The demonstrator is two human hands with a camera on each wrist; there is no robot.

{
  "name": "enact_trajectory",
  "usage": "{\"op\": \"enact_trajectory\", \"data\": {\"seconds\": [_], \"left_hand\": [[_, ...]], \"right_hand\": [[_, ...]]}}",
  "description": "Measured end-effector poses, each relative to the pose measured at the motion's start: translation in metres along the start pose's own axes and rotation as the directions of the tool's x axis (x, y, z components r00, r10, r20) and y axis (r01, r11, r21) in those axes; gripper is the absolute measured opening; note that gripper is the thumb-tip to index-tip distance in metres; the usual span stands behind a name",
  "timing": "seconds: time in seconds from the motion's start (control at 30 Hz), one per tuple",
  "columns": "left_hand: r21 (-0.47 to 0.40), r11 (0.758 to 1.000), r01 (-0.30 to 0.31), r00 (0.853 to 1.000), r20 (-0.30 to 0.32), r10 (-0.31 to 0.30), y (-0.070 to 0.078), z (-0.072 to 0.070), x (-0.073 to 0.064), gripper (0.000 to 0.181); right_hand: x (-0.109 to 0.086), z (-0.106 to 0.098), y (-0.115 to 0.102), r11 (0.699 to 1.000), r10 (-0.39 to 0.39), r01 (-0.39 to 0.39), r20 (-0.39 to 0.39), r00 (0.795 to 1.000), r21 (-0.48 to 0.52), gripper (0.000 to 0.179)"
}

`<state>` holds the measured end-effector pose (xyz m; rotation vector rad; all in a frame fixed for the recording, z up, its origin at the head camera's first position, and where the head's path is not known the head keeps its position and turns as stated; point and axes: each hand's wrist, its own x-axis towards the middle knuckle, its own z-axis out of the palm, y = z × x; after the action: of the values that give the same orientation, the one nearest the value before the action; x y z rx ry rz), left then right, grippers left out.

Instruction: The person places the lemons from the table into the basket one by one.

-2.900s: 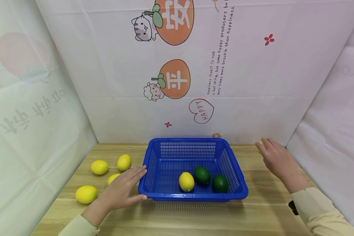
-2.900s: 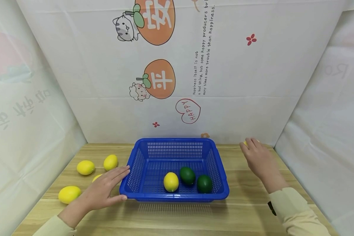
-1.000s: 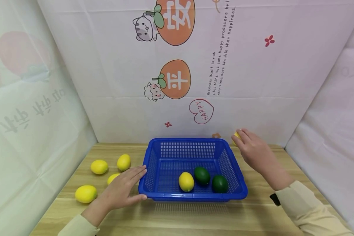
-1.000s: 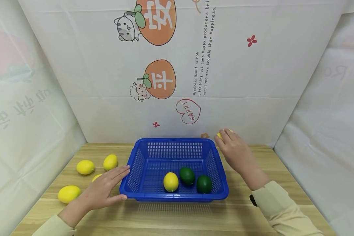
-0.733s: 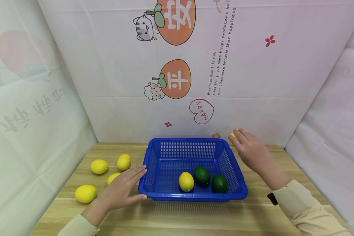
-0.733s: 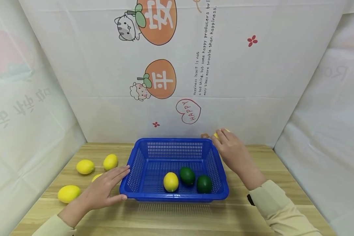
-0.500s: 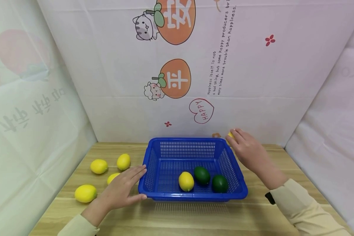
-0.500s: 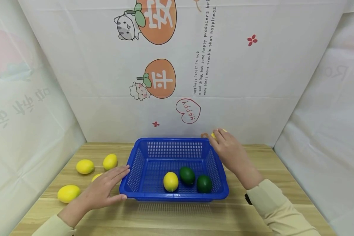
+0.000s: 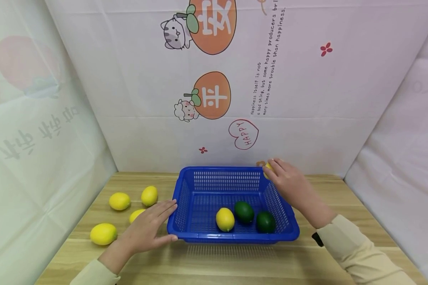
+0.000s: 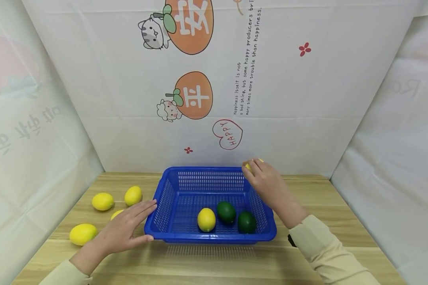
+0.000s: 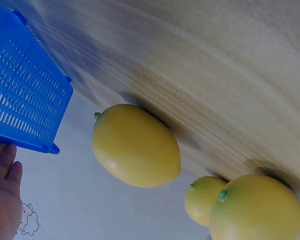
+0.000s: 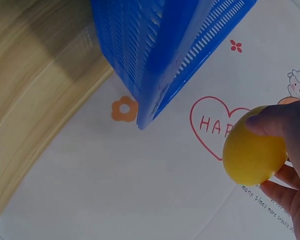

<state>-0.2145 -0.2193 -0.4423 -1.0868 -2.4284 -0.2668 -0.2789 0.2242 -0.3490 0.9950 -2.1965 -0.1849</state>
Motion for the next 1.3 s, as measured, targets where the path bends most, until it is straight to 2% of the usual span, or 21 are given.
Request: {"op": "enact_trajectory", "data": {"seconds": [0.33,0.57,0.83,1.03,1.3], "left_hand": [[-0.001,1.000,0.007,1.000,0.003,-0.007,0.000,0.000,0.000,0.082],[0.000,1.000,-0.001,1.000,-0.008,0.001,-0.001,0.000,0.000,0.081],[-0.004,1.000,0.003,1.000,-0.003,-0.003,0.000,0.000,0.000,0.082],[-0.003,1.000,-0.011,1.000,-0.013,0.011,0.000,-0.001,0.001,0.082],[0.000,1.000,-0.021,1.000,-0.022,0.021,0.000,-0.001,0.001,0.082]], "right_hand": [[0.000,0.008,-0.010,1.000,-0.015,0.015,0.066,0.998,-0.001,0.043],[0.000,0.017,-0.013,0.998,-0.058,0.057,0.050,0.997,0.015,0.044],[-0.001,0.024,-0.017,0.996,-0.079,0.075,0.093,0.993,0.049,0.041],[-0.002,0.029,-0.020,0.995,-0.085,0.076,0.135,0.987,0.064,0.046],[-0.004,0.036,-0.023,0.992,-0.104,0.093,0.130,0.986,0.087,0.044]]}}
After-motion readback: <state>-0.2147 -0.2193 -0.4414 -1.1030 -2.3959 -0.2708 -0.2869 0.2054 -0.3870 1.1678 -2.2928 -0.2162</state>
